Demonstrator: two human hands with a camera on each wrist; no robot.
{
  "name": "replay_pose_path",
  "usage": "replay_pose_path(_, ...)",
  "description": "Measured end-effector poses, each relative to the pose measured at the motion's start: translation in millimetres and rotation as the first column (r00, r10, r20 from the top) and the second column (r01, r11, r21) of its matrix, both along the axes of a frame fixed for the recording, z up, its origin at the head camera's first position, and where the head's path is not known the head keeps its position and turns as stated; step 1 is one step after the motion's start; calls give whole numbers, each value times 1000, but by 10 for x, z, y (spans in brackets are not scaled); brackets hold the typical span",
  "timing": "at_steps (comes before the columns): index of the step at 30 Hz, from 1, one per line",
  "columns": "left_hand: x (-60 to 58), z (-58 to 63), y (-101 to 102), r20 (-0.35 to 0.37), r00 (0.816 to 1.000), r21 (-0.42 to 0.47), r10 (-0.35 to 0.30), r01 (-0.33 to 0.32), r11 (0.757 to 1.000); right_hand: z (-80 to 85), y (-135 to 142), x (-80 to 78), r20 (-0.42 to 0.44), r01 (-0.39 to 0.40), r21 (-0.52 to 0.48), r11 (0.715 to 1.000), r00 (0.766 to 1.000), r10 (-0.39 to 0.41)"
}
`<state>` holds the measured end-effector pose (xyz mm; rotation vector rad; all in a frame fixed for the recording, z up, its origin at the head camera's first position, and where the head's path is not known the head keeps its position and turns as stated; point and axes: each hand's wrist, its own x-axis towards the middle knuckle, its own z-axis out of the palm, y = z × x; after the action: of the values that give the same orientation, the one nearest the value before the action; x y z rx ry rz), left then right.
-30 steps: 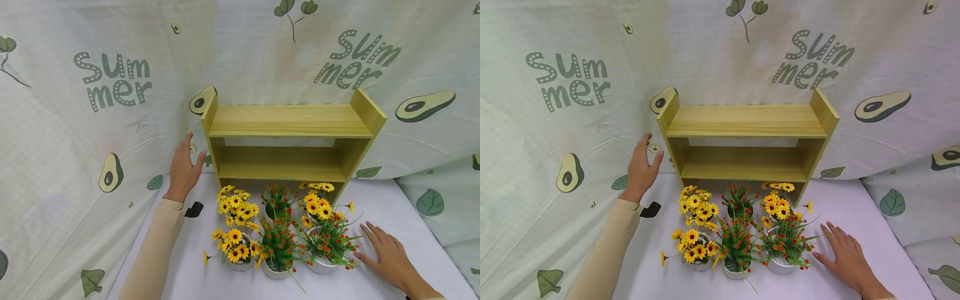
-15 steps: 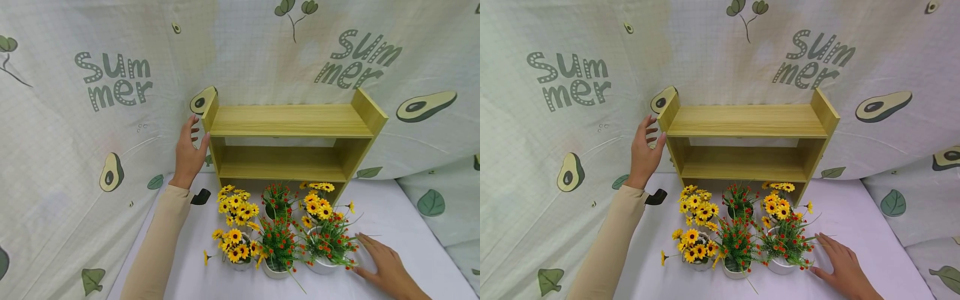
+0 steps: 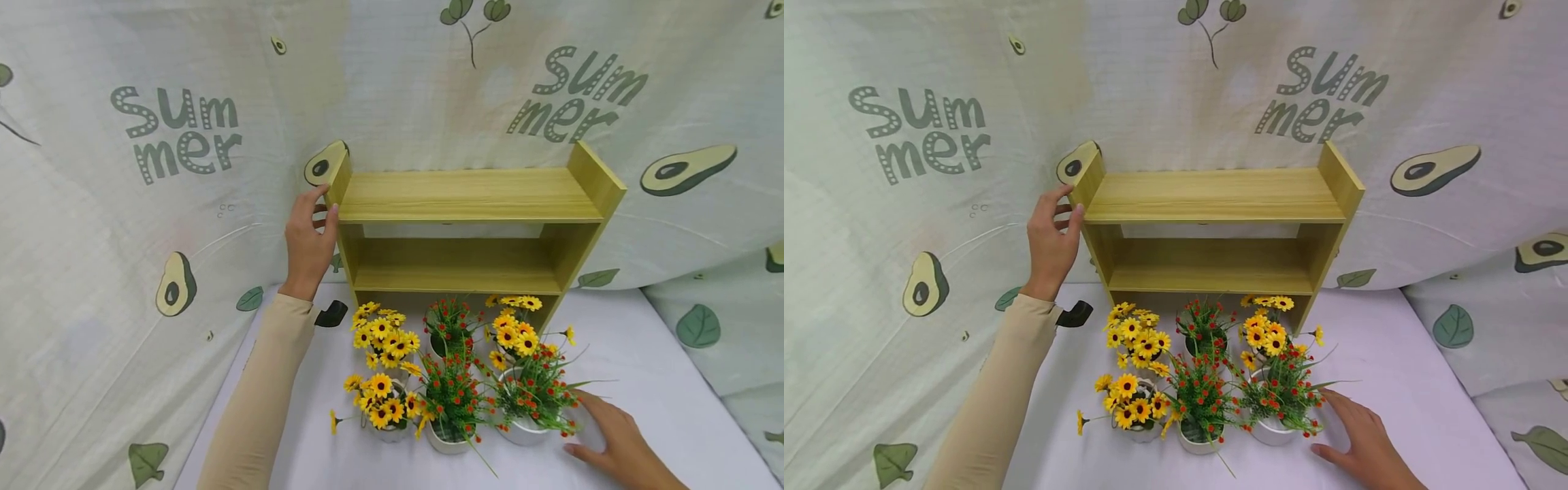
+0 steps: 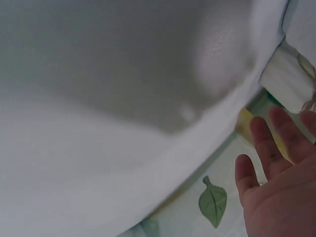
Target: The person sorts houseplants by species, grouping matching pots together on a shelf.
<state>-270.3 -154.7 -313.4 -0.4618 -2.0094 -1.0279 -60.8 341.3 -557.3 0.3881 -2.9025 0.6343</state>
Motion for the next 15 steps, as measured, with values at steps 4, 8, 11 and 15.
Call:
replay_pose_path(4, -11, -10, 2, -16, 1000, -2, 4, -4, 1000, 11, -69, 2, 65, 16, -55, 998, 998, -12)
replay_pose_path(8, -10, -11, 0, -18, 1000, 1, 10, -10, 1000, 2, -145, 8, 68, 30, -104, 994, 997, -23)
replay_pose_path(11, -17, -17, 0, -14, 1000, -1, 18, -18, 1000, -7, -212, 10, 21, 23, -148, 989, 1000, -20)
replay_pose_path(15, -37, -31, 8, -17, 1000, -1, 22, -22, 1000, 15, -308, 5, 51, 32, -220, 975, 998, -21)
